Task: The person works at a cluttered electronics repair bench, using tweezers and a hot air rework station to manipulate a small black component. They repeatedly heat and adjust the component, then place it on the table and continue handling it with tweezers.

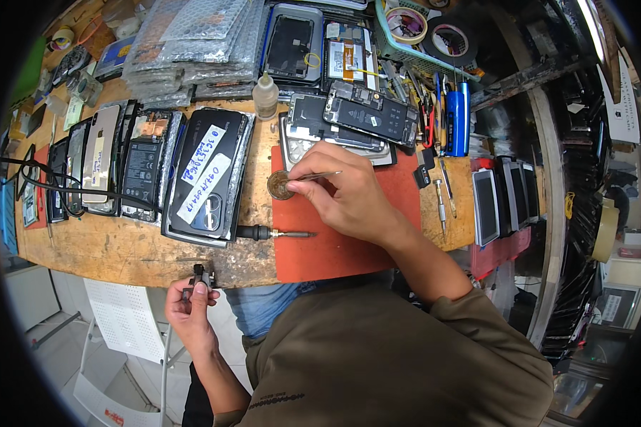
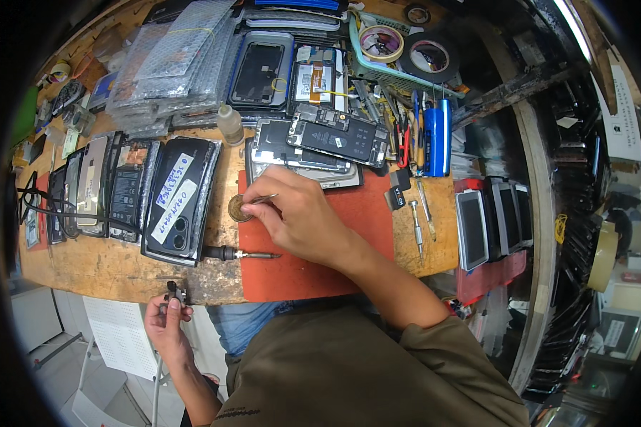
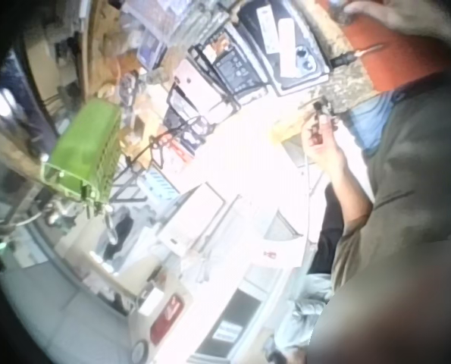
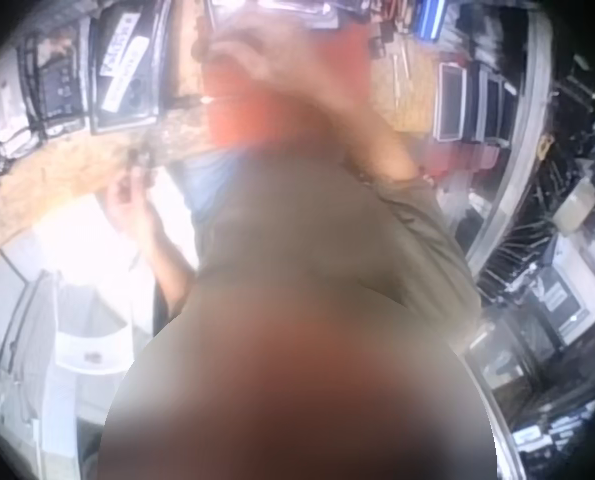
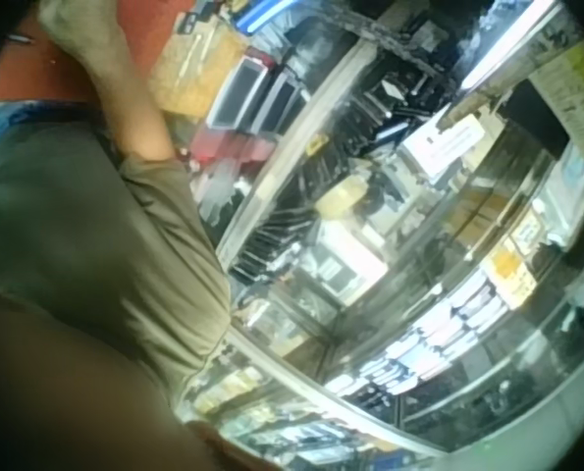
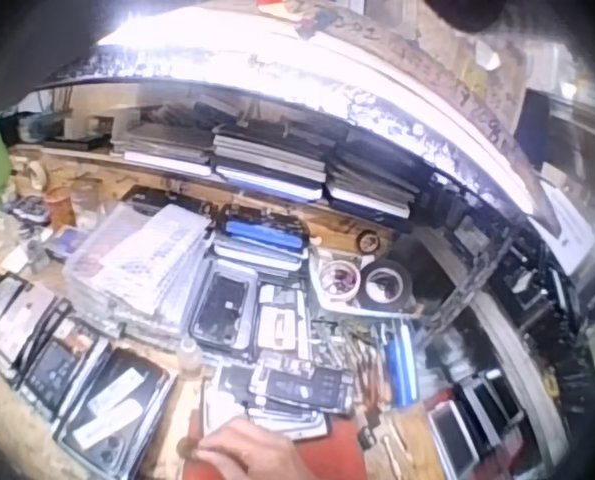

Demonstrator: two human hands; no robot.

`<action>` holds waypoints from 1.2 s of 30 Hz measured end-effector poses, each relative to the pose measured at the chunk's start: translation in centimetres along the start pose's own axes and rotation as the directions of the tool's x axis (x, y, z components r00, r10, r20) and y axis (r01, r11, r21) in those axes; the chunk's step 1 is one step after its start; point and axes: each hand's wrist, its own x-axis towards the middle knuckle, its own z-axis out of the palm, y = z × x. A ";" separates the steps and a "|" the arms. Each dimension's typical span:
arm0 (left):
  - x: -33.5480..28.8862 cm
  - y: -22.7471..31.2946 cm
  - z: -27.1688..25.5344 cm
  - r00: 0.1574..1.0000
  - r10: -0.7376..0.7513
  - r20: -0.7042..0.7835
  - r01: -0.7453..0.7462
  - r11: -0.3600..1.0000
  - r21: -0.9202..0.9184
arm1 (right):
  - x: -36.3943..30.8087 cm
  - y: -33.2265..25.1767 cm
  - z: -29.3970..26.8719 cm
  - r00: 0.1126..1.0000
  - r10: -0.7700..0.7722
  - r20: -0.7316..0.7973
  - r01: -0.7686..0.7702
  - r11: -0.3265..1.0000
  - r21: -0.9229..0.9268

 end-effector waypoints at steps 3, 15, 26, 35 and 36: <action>0.0 0.1 0.1 1.000 -0.002 -0.006 0.002 1.000 -0.008 | 0.0 0.0 0.0 1.000 0.004 0.003 -0.004 1.000 0.008; 0.0 0.2 0.0 1.000 -0.012 -0.008 0.012 1.000 0.003 | -0.6 -0.9 -0.5 0.995 0.089 -0.052 -0.083 0.991 0.100; -1.8 3.5 5.0 0.997 0.056 0.044 -0.051 0.991 -0.124 | -3.2 -5.4 -0.3 0.965 0.201 -0.166 -0.102 0.876 0.472; -1.6 5.0 8.4 0.980 0.113 0.164 -0.095 0.989 -0.110 | -4.0 -6.0 0.2 0.995 -0.073 -0.062 0.088 0.954 0.285; -1.7 5.0 8.5 0.980 0.118 0.162 -0.101 0.989 -0.108 | -4.1 -6.0 0.3 0.996 -0.065 -0.057 0.079 0.951 0.299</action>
